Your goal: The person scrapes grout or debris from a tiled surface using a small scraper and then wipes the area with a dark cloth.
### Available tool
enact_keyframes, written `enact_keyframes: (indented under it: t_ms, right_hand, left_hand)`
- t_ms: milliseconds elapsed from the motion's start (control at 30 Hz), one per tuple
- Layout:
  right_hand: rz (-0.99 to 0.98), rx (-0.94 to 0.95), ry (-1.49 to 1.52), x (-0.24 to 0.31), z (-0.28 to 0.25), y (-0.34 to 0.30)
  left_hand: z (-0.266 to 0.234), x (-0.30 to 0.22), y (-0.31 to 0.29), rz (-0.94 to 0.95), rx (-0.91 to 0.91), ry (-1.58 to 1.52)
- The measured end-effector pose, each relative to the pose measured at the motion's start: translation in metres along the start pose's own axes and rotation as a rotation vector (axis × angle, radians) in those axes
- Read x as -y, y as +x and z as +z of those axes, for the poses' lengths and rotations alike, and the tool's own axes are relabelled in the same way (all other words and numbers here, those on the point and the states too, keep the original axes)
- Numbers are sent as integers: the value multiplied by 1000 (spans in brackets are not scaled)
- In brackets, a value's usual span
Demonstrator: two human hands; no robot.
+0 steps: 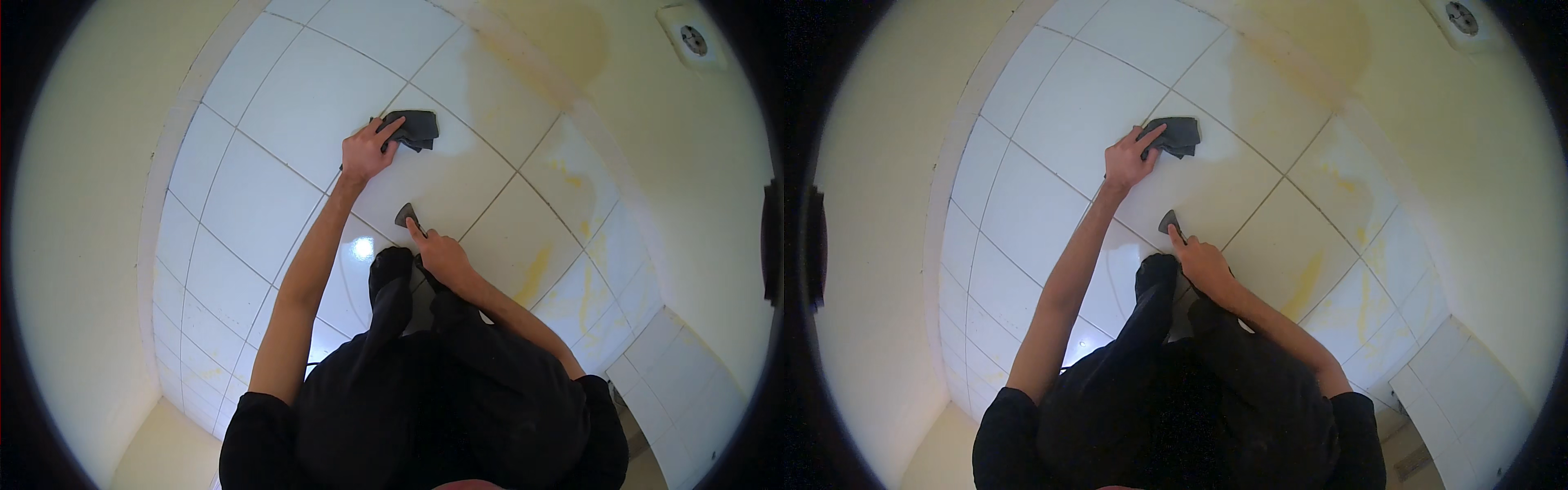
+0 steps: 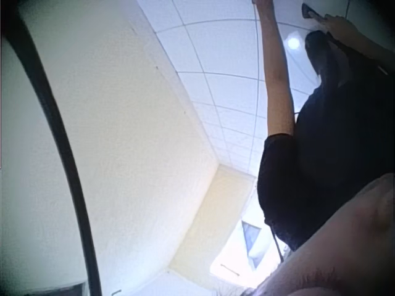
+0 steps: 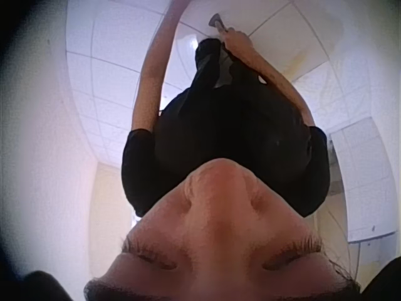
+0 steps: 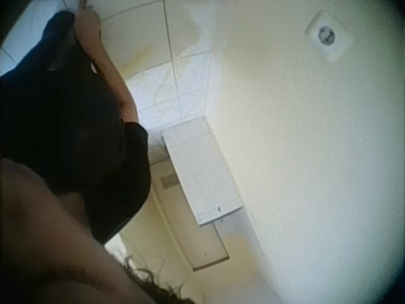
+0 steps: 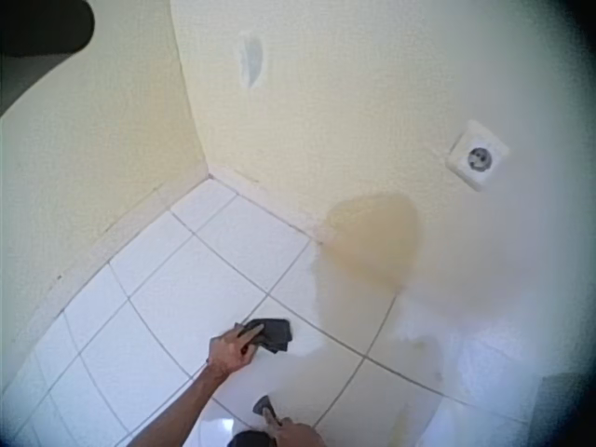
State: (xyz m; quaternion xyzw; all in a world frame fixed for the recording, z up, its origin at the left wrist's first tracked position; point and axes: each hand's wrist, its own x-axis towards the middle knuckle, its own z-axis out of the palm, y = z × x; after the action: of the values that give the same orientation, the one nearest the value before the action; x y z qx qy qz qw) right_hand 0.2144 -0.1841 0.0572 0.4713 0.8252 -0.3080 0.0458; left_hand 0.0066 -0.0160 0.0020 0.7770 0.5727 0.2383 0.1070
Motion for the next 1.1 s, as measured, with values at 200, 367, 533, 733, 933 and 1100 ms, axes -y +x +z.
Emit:
enact_keyframes:
  t_ms: [200, 367, 533, 733, 933, 1100]
  right_hand:
    - [-22, -39, 19, -3, -2, 9]
    - [-176, -153, 512, -35, -43, -9]
    - [-56, 22, 996, -63, -124, -62]
    - [208, -283, 1318, -81, -112, -86]
    - [286, -309, 1165, -68, -89, -70]
    - [48, -238, 264, -64, -46, -54]
  left_hand:
    - [1, -3, 2, 11, 4, 4]
    - [-3, -8, -16, 29, 109, 19]
    - [-6, -30, -61, 218, 369, 9]
    - [16, -94, -107, 794, 633, -233]
    - [12, -50, -55, 519, 355, -39]
    - [7, -27, -13, 212, 175, 40]
